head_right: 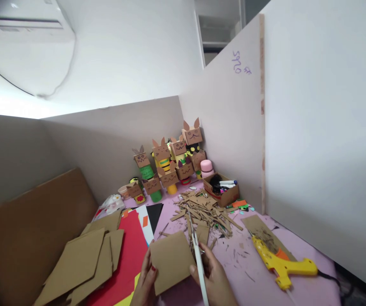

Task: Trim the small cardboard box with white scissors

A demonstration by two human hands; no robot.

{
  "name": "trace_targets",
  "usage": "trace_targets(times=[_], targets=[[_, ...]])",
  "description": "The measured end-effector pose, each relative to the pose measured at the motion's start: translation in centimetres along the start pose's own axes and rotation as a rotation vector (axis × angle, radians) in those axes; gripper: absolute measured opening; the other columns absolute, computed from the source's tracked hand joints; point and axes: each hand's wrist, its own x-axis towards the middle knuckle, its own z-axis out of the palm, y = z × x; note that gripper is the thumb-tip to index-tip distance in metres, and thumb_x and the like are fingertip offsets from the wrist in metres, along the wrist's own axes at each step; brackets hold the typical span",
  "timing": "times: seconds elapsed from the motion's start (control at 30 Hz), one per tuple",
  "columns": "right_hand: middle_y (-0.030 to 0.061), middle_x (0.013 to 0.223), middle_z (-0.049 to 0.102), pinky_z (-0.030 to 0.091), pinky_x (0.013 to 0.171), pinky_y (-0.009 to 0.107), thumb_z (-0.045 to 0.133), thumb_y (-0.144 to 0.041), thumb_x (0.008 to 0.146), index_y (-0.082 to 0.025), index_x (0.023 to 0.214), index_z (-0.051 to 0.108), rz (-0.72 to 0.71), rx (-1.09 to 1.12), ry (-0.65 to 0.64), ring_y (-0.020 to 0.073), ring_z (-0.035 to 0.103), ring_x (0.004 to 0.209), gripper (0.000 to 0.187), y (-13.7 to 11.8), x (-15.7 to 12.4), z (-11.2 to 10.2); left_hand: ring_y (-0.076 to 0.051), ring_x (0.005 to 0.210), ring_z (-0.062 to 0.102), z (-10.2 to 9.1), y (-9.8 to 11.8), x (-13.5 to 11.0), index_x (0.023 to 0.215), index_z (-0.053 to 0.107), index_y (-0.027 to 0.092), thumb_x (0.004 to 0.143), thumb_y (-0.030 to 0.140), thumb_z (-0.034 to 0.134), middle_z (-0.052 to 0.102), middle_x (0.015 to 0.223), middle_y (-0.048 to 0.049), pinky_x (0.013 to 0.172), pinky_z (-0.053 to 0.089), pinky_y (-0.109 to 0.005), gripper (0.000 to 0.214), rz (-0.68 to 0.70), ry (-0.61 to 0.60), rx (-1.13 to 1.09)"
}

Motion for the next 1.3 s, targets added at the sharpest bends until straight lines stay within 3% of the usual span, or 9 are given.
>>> trace_targets(times=[0.17,0.33,0.4,0.57,0.73,0.87,1.03,1.2,1.3], targets=[[0.0140,0.129,0.058,0.040,0.100,0.040,0.075,-0.041,0.069,-0.020,0.123,0.050,-0.028,-0.078,0.002,0.0286,0.052,0.119,0.064,-0.4,-0.3,0.0,-0.034,0.123,0.043,0.6,0.2,-0.6,0.141,0.020,0.033,0.055,0.032,0.079,0.037,0.144,-0.0107,0.099,0.035,-0.043,0.104,-0.061,-0.120,-0.031],[0.0133,0.130,0.057,0.038,0.100,0.037,0.072,-0.039,0.073,-0.019,0.124,0.050,-0.085,-0.183,-0.041,0.0277,0.051,0.119,0.059,-1.0,-0.6,-0.2,-0.032,0.117,0.049,1.3,0.2,-0.9,0.138,0.028,0.034,0.056,0.031,0.077,0.051,0.133,-0.0085,0.096,0.038,-0.040,0.095,0.000,-0.022,-0.070],[0.0116,0.116,0.065,0.044,0.091,0.035,0.072,-0.045,0.072,-0.020,0.121,0.052,-0.124,-0.137,-0.041,0.0266,0.060,0.105,0.059,-1.1,-0.6,-0.1,-0.029,0.114,0.053,1.2,0.6,-0.9,0.135,0.034,0.036,0.057,0.032,0.076,0.060,0.122,-0.0037,0.094,0.040,-0.037,0.089,0.011,0.040,-0.147],[0.0012,0.059,0.066,0.046,0.048,0.027,0.064,-0.065,0.067,-0.018,0.107,0.054,0.266,0.168,-0.097,0.0175,0.061,0.048,0.063,-1.4,-0.5,0.8,-0.025,0.089,0.066,-0.3,2.6,-0.4,0.126,0.048,0.032,0.064,0.026,0.072,0.073,0.089,0.0007,0.088,0.047,-0.040,0.067,-0.092,0.167,-0.376],[-0.0020,0.061,0.067,0.043,0.046,0.021,0.083,-0.049,0.053,-0.022,0.106,0.052,0.307,0.195,-0.120,0.0145,0.062,0.052,0.067,-1.7,-0.9,1.2,-0.029,0.082,0.068,-1.0,2.9,-0.1,0.129,0.045,0.025,0.078,0.029,0.060,0.074,0.087,-0.0091,0.081,0.049,-0.052,0.054,-0.177,0.155,-0.504],[-0.0064,0.048,0.059,0.036,0.039,0.017,0.068,-0.062,0.066,-0.020,0.101,0.051,0.495,0.192,-0.194,0.0080,0.051,0.036,0.058,-1.5,-1.1,1.2,-0.027,0.082,0.068,-1.0,2.4,0.0,0.132,0.041,0.022,0.083,0.025,0.056,0.075,0.085,-0.0091,0.082,0.050,-0.050,0.052,-0.186,0.207,-0.526],[-0.0024,0.066,0.061,0.037,0.047,0.018,0.071,-0.064,0.061,-0.020,0.115,0.041,0.251,0.037,-0.257,0.0106,0.055,0.054,0.076,-0.8,-1.1,0.9,-0.022,0.077,0.069,-0.8,2.9,-0.3,0.123,0.051,0.024,0.082,0.017,0.055,0.075,0.083,-0.0048,0.078,0.054,-0.043,0.042,-0.095,0.244,-0.464],[-0.0057,0.067,0.044,0.033,0.055,0.023,0.067,-0.053,0.069,-0.020,0.116,0.050,-0.009,-0.292,-0.390,0.0115,0.040,0.058,0.060,-1.1,-1.5,0.8,-0.016,0.064,0.068,0.2,4.0,-1.0,0.113,0.057,0.020,0.083,0.011,0.050,0.074,0.072,-0.0018,0.062,0.056,-0.027,0.032,-0.064,0.366,-0.428],[-0.0018,0.076,0.051,0.037,0.062,0.026,0.069,-0.039,0.064,-0.019,0.116,0.052,-0.016,-0.462,-0.438,0.0154,0.045,0.066,0.058,-1.8,-1.7,1.0,-0.014,0.056,0.066,0.8,4.7,-1.2,0.117,0.055,0.022,0.082,0.010,0.049,0.071,0.064,0.0020,0.050,0.053,-0.021,0.037,-0.060,0.410,-0.423]])
